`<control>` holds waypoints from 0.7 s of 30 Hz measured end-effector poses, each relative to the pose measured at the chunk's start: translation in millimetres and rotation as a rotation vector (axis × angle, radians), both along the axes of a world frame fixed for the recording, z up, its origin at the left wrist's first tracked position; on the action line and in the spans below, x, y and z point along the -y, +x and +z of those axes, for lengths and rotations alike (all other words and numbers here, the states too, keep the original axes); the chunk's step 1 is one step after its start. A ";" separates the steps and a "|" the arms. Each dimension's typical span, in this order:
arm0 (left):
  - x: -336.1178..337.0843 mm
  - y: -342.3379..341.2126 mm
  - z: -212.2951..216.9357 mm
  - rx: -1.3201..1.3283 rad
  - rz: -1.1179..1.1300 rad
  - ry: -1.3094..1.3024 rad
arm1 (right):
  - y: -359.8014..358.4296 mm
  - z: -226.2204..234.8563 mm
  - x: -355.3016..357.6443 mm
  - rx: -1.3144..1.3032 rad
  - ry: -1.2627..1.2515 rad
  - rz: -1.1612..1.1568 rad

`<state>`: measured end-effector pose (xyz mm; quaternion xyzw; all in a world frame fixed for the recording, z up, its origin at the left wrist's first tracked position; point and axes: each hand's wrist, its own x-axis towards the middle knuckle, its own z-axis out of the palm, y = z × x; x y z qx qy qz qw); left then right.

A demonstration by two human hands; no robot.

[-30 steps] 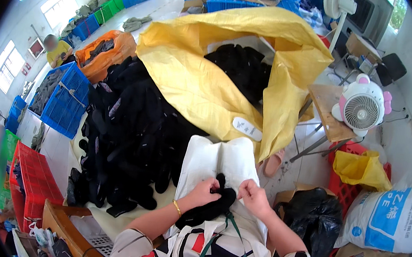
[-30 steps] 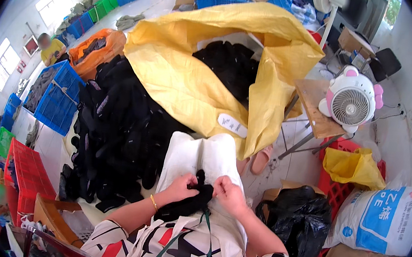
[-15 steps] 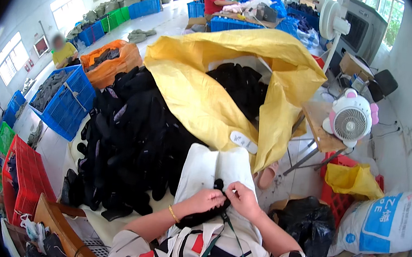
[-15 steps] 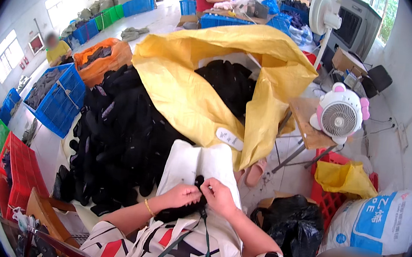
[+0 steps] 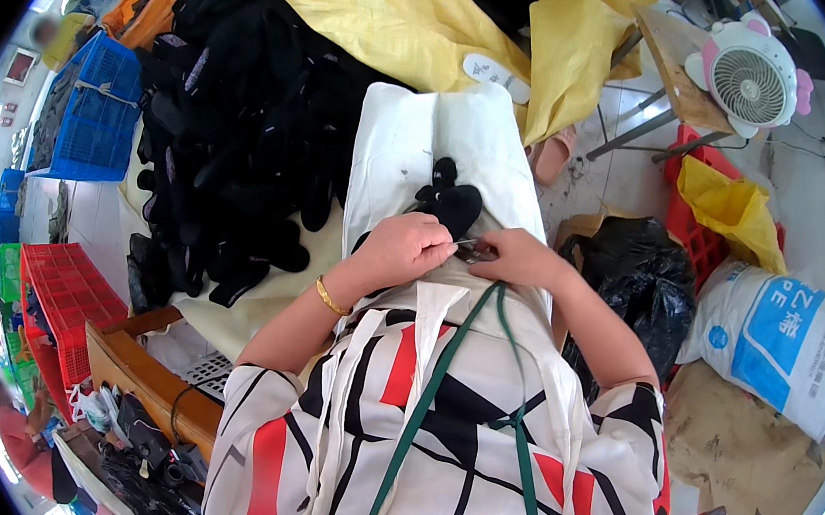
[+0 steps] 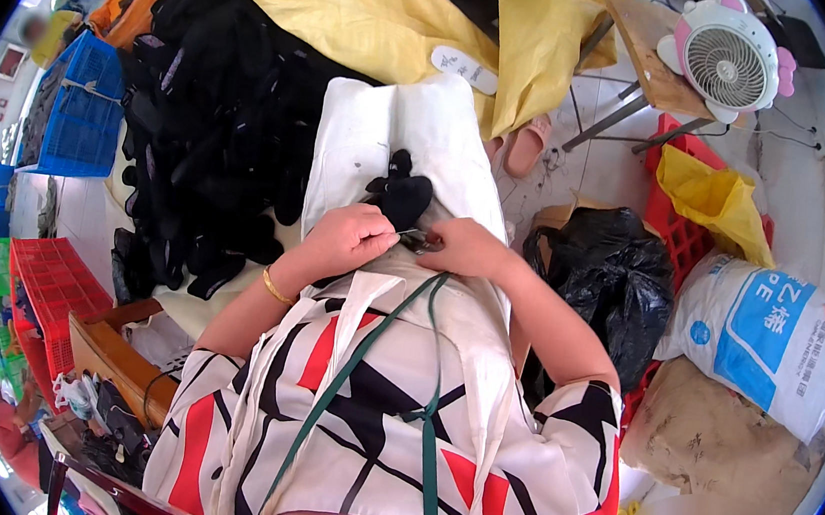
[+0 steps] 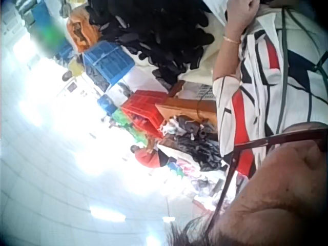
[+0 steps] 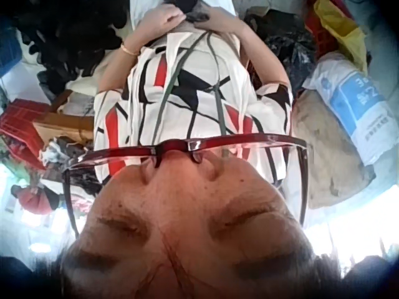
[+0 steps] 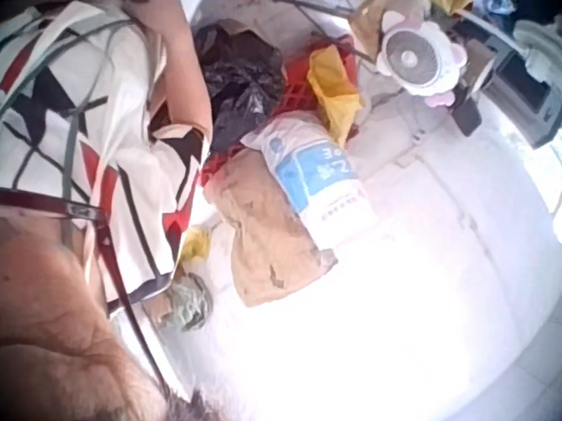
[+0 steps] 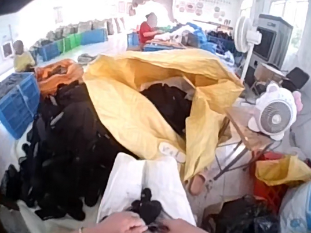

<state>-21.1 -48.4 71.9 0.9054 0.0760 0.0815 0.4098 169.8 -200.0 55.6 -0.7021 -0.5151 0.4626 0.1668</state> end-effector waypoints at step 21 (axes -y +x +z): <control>0.2 8.6 -14.0 0.102 0.121 -0.251 | -8.5 -1.2 -40.4 0.535 0.513 -0.038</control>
